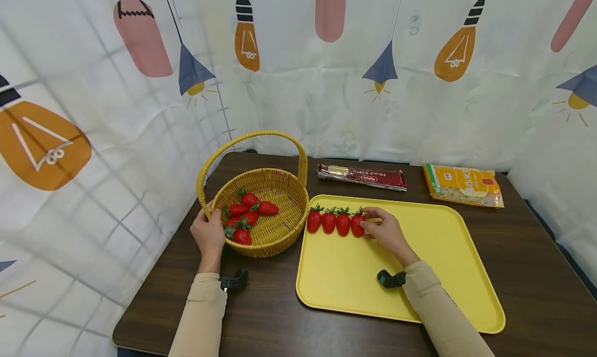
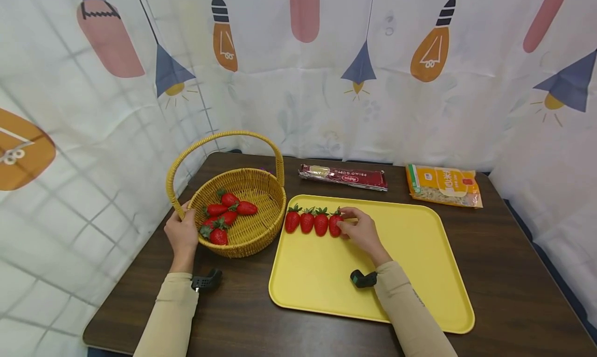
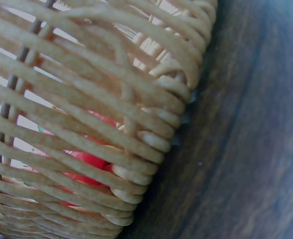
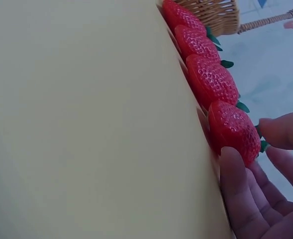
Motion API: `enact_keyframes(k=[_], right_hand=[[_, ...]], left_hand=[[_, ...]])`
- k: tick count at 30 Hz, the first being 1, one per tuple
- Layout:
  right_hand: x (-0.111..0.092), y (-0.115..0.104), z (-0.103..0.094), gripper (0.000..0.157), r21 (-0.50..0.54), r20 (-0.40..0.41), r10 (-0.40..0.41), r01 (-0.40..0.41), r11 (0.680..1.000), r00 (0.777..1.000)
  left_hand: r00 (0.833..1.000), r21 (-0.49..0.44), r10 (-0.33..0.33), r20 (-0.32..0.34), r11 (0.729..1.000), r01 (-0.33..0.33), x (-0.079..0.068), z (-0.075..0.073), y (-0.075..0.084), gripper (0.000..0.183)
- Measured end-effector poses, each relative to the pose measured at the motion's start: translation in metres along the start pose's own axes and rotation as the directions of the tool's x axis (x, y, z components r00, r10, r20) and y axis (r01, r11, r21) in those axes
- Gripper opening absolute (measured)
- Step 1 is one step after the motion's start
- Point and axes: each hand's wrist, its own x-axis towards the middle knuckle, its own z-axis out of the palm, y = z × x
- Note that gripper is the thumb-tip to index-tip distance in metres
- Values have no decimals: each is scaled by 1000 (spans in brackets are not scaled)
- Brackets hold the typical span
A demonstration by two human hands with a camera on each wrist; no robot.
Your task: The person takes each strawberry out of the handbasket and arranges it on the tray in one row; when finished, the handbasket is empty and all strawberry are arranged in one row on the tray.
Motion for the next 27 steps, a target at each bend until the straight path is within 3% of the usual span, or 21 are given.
enact_keyframes(k=[4, 10, 18, 27], right_hand=[[0, 0, -3, 38, -8, -64, 3, -4, 1000, 998], [-2, -11, -4, 36, 63, -126, -75, 83, 995, 989], [-5, -46, 20, 33, 109, -13, -204, 204, 973, 979], [5, -91, 78, 29, 140, 106, -332, 317, 938, 937]], left_hand=[[1000, -10, -12, 1, 1000, 12, 0, 1, 1, 28], [1000, -15, -20, 13, 1000, 21, 1, 1, 0, 28], [1000, -16, -1, 0, 1000, 1, 1, 1, 0, 24], [1000, -22, 11, 15, 1000, -11, 0, -1, 2, 24]])
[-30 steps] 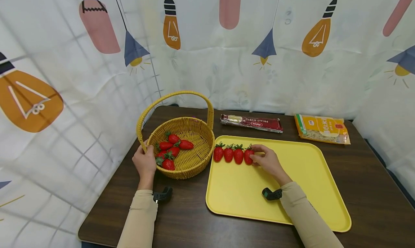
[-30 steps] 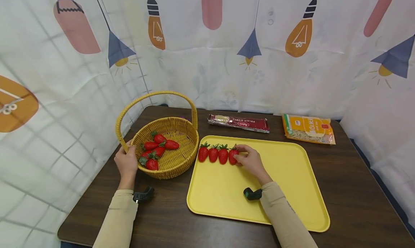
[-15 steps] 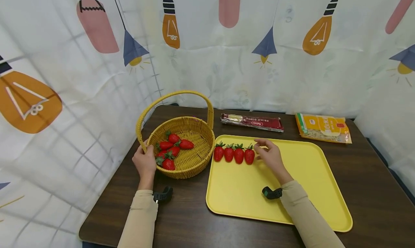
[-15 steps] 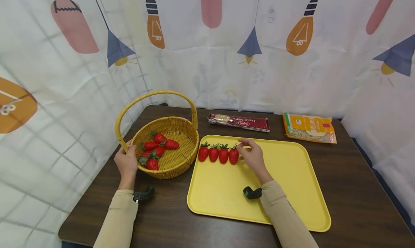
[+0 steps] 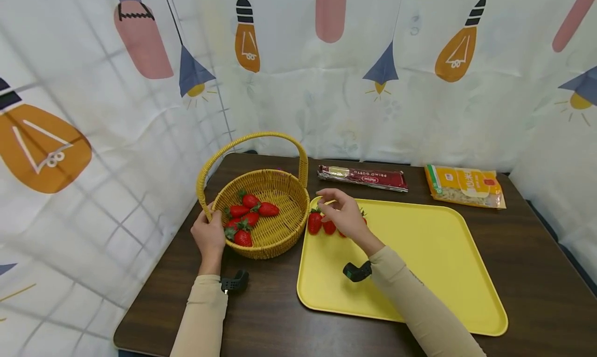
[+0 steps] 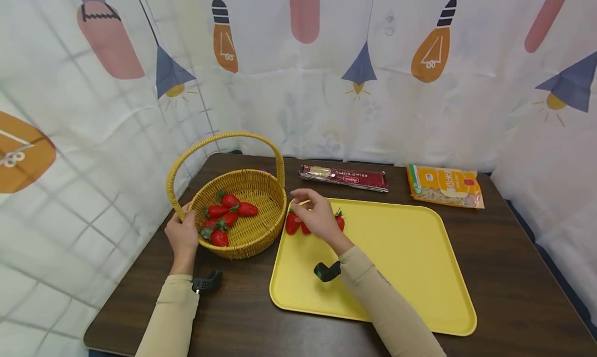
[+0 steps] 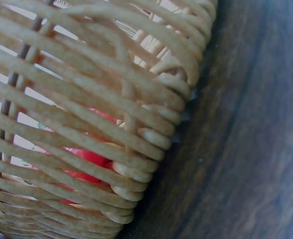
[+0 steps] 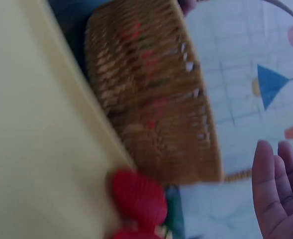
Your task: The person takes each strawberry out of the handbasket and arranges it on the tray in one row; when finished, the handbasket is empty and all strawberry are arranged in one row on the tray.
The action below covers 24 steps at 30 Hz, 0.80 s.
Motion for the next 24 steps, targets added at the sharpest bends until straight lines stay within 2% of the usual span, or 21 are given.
enact_keyframes(k=[4, 9, 11, 16, 20, 24], right_hand=[[11, -22, 32, 26, -13, 104, -14, 15, 1000, 995], [12, -50, 63, 23, -69, 224, -14, 30, 997, 974], [16, -39, 74, 21, -91, 247, -1, 24, 996, 969], [32, -11, 102, 20, -146, 236, 10, 26, 989, 972], [40, -9, 122, 23, -191, 270, 28, 25, 981, 962], [47, -6, 135, 24, -234, 345, 65, 19, 972, 936]], left_hand=[[1000, 19, 2, -15, 1000, -2, 1, -1, -1, 25], [1000, 32, -15, -14, 999, 15, -1, 0, 0, 29], [1000, 29, -22, -15, 999, 22, -2, 0, 0, 30], [1000, 3, -9, 7, 1000, 9, 0, 3, 0, 25], [1000, -7, -6, 13, 1000, 6, 1, 4, -1, 24], [1000, 10, -20, -1, 1000, 20, 1, 1, -3, 25]])
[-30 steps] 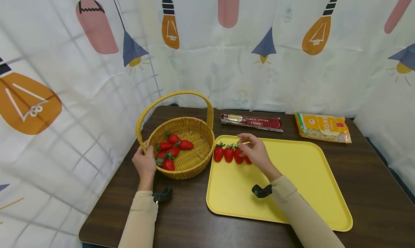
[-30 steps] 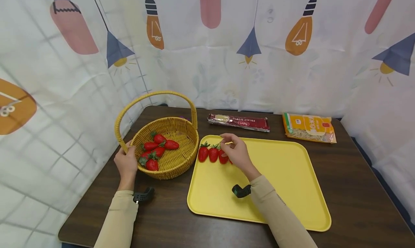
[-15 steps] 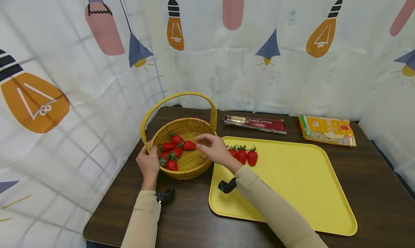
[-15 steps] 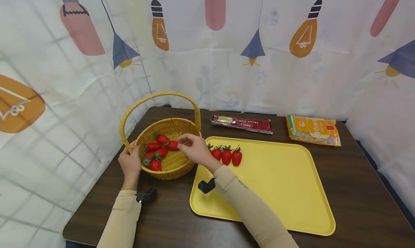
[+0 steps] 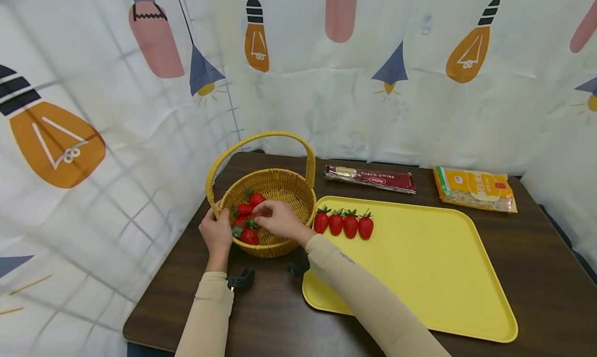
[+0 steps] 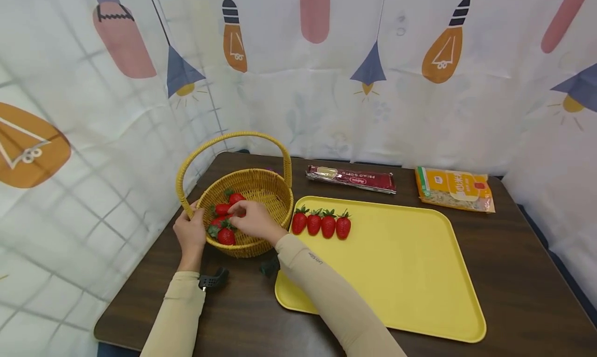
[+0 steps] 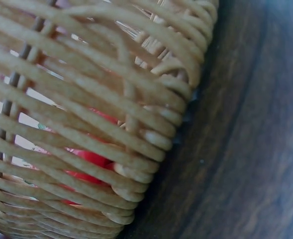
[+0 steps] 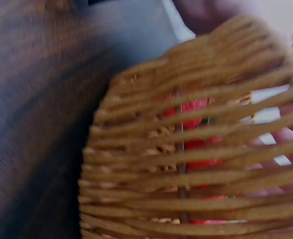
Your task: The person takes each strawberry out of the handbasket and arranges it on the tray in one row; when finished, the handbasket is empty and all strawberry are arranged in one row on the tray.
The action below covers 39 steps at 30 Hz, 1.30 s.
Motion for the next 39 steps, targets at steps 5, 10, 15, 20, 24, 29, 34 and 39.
enact_keyframes(k=[5, 10, 15, 20, 24, 29, 34, 39], right_hand=[[11, 4, 3, 24, 33, 110, 75, -79, 996, 991], [19, 6, 7, 23, -35, 131, 71, -67, 997, 989], [24, 9, 15, 21, -128, 134, 21, -3, 992, 991], [25, 7, 16, 24, -136, 186, 41, -15, 991, 982], [25, 7, 14, 29, -134, 278, 21, 17, 991, 960], [25, 7, 12, 34, -138, 383, 3, 54, 989, 924], [22, 6, 10, 33, -150, 436, 17, 54, 987, 900], [22, 7, 10, 33, -148, 477, 16, 62, 987, 879]], left_hand=[[1000, 7, -8, -6, 1000, 8, -1, -1, 0, 27], [1000, 7, 1, -7, 1000, -1, 0, -2, -1, 25], [1000, 5, -23, -1, 1000, 23, -2, -1, -3, 26], [1000, 0, -16, -3, 1000, 16, -2, 0, -2, 24], [1000, -3, -6, -7, 1000, 6, -1, 1, 1, 23], [1000, -6, -8, 2, 1000, 8, 0, 1, 2, 23], [1000, 7, 1, -10, 1000, -1, 0, 0, 0, 26], [1000, 19, 15, -18, 1000, -15, -1, 0, -1, 26]])
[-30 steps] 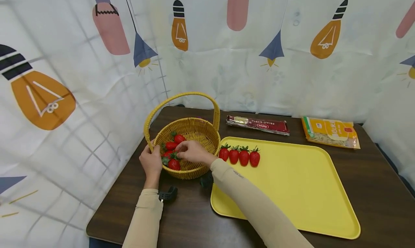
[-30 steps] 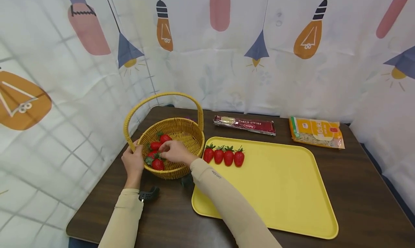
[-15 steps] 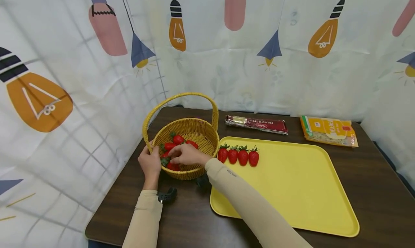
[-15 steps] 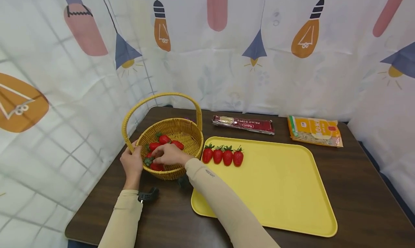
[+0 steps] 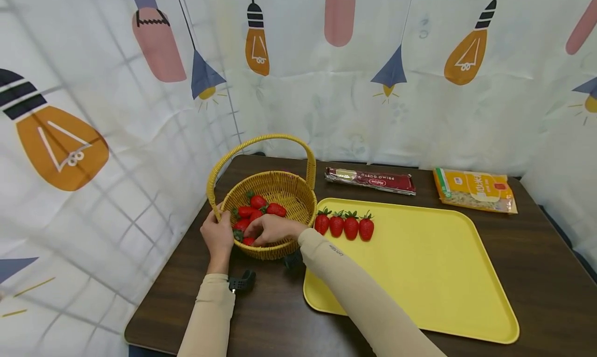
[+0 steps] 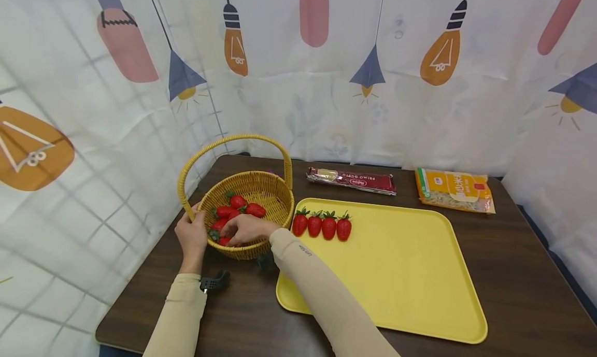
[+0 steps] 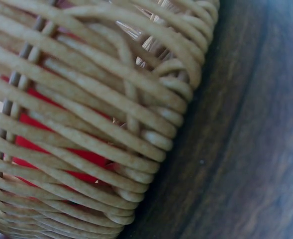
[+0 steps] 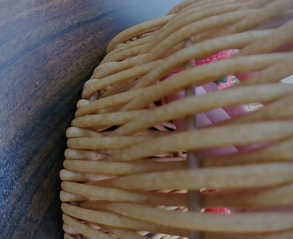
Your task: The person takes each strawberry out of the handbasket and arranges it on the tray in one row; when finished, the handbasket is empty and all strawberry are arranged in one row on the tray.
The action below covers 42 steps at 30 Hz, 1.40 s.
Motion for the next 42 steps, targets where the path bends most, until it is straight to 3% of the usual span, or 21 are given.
enact_keyframes(k=[10, 13, 18, 28, 37, 42], right_hand=[[0, 1, 0, 38, 55, 61, -56, 53, 997, 997], [-1, 0, 0, 39, 87, 29, -45, 42, 995, 999], [-3, 2, 0, 37, 226, -49, 12, 0, 974, 999], [-9, 4, -5, 33, 373, -183, 48, 24, 927, 982], [-34, -8, -19, 30, 339, -266, -17, 110, 934, 964], [-53, -5, -27, 33, 342, -315, 4, 110, 933, 949]], left_hand=[[1000, -15, -14, 2, 1000, 14, 0, 0, 0, 23], [1000, -15, -4, 6, 1000, 5, 0, 0, -1, 23], [1000, -7, 2, 9, 1000, -2, 0, 0, -2, 25], [1000, -7, 1, 13, 1000, -1, -3, 6, 1, 26], [1000, -19, 11, -4, 1000, -12, -2, 4, 2, 25], [1000, -14, -9, 0, 1000, 9, -1, 0, 0, 25]])
